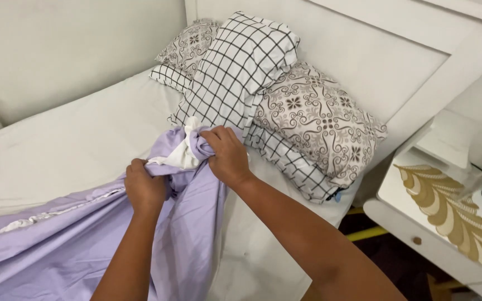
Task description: The person folds a light purple bedsheet with white ruffled edges on a white bed. They gather the fabric, align the edges, and fold it into a compact bundle by hand.
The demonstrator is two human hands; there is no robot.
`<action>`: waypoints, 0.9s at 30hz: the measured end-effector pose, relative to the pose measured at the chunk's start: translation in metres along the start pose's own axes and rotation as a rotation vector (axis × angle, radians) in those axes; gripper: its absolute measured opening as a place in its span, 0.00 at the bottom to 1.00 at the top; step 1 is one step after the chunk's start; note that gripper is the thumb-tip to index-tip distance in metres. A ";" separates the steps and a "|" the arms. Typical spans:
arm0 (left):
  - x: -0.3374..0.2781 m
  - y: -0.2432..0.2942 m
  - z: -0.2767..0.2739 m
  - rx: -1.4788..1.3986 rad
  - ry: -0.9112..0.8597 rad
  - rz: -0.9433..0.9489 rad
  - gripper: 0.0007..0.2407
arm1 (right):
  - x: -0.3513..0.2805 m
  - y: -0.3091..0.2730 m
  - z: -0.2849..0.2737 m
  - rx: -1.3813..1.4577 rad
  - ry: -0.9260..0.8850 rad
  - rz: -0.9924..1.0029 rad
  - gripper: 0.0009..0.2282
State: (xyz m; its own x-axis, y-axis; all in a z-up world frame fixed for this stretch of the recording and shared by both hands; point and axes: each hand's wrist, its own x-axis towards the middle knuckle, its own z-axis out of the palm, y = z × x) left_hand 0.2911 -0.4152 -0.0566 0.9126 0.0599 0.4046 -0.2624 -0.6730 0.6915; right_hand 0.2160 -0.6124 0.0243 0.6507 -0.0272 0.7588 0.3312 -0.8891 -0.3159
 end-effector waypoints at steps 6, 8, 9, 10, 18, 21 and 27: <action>0.016 0.030 0.033 -0.005 0.030 -0.047 0.15 | 0.014 0.051 -0.001 0.010 -0.027 -0.021 0.24; 0.022 0.040 0.046 -0.008 0.031 -0.042 0.16 | 0.020 0.070 -0.003 0.013 -0.017 -0.041 0.24; 0.025 0.044 0.053 -0.011 0.025 -0.034 0.17 | 0.023 0.079 -0.003 0.012 -0.007 -0.055 0.24; 0.027 0.048 0.059 -0.009 0.030 -0.038 0.17 | 0.026 0.086 -0.004 0.018 -0.009 -0.060 0.24; 0.046 0.041 0.095 -0.011 0.021 -0.080 0.17 | 0.032 0.121 0.013 0.018 -0.142 0.034 0.26; 0.049 0.013 0.103 -0.006 0.049 -0.075 0.15 | 0.030 0.124 0.028 0.054 -0.200 0.067 0.27; 0.053 -0.027 0.103 -0.022 0.128 -0.035 0.13 | 0.027 0.121 0.063 0.115 -0.259 0.175 0.29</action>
State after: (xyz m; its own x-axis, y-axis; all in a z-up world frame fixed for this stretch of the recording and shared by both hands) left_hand 0.3785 -0.4692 -0.1157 0.8743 0.1779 0.4517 -0.2388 -0.6525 0.7192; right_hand 0.3166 -0.6917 -0.0290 0.8516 -0.0450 0.5223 0.2643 -0.8236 -0.5018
